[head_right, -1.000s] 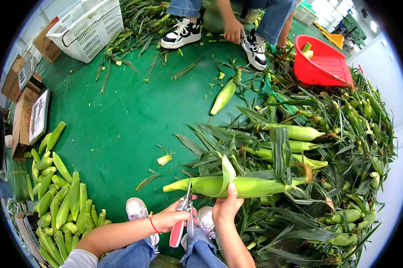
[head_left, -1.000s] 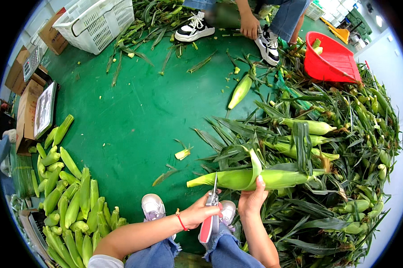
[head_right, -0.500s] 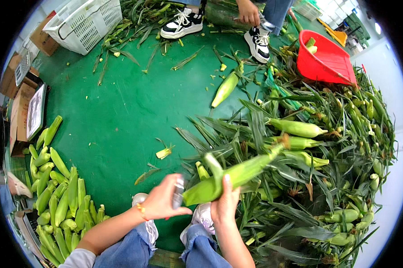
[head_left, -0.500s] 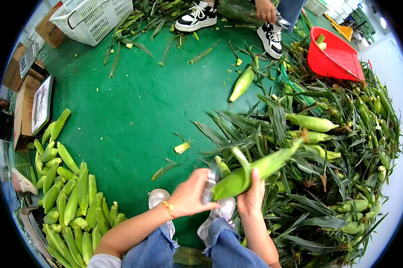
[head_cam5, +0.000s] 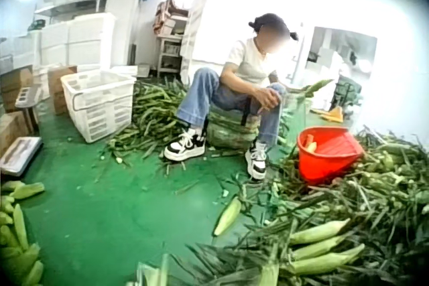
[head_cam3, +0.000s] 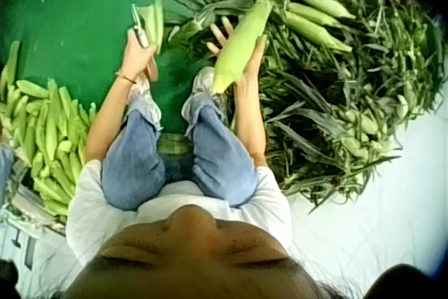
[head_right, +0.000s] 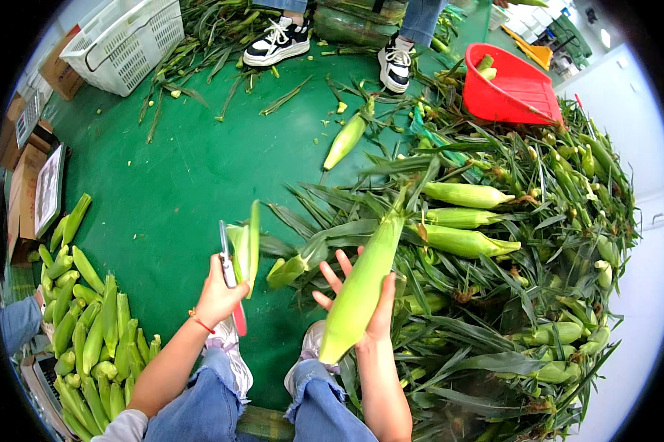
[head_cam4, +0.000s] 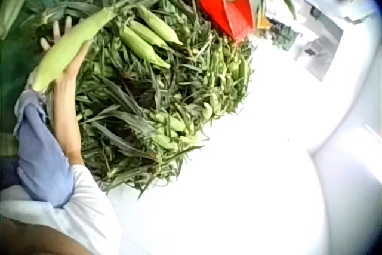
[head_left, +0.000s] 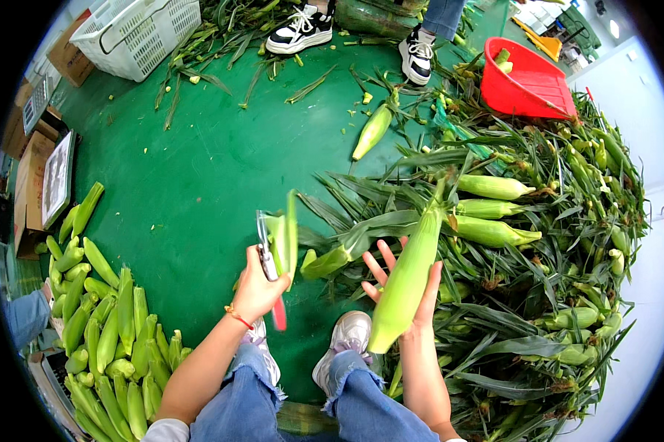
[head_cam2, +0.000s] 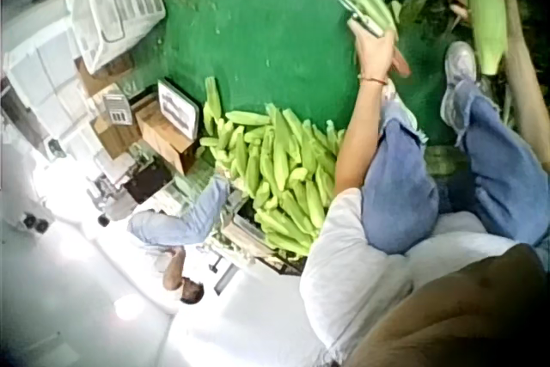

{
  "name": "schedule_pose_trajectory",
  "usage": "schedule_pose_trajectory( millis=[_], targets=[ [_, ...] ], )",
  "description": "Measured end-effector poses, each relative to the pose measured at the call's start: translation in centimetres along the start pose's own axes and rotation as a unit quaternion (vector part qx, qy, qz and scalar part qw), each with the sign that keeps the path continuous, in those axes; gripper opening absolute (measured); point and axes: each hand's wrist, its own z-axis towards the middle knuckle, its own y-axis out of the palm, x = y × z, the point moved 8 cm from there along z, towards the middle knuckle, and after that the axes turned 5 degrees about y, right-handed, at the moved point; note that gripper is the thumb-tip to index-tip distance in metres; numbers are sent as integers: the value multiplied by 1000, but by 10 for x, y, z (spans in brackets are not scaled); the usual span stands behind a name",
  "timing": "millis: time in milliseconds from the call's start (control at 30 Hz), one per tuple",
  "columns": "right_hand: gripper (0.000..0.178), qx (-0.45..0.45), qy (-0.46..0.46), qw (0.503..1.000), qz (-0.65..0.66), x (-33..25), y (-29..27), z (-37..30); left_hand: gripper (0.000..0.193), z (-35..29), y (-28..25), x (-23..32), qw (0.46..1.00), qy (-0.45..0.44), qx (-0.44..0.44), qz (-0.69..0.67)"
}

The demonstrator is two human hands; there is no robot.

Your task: The person husks corn by cutting the base with shears and peeling back the leaves by hand, then places the husked corn into a pile or a basket.

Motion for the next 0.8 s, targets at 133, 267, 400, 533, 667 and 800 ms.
schedule_pose_trajectory(
  millis=[133, 267, 400, 533, 667, 800],
  targets=[
    [90, 48, -40, 850, -524, -24, 21, -2, 56, 0, 18, 0, 905, 160, -114, 378],
    [84, 98, -13, 650, -753, -19, 16, 4, 81, -24, 48, -4, 931, 58, -361, 8],
    [71, 74, -103, 509, -852, -9, 24, 3, 85, -18, 57, 2, 909, 109, -402, -9],
    [64, 96, -147, 424, -888, -17, 35, 2, 85, -10, 62, 0, 904, 131, -407, -18],
    [64, 90, -155, 377, -909, -16, 30, 7, 87, -9, 60, 6, 897, 129, -422, -27],
    [64, 40, -161, 360, -918, 5, 39, 3, 67, -3, 64, 6, 920, 136, -368, -9]
  ],
)
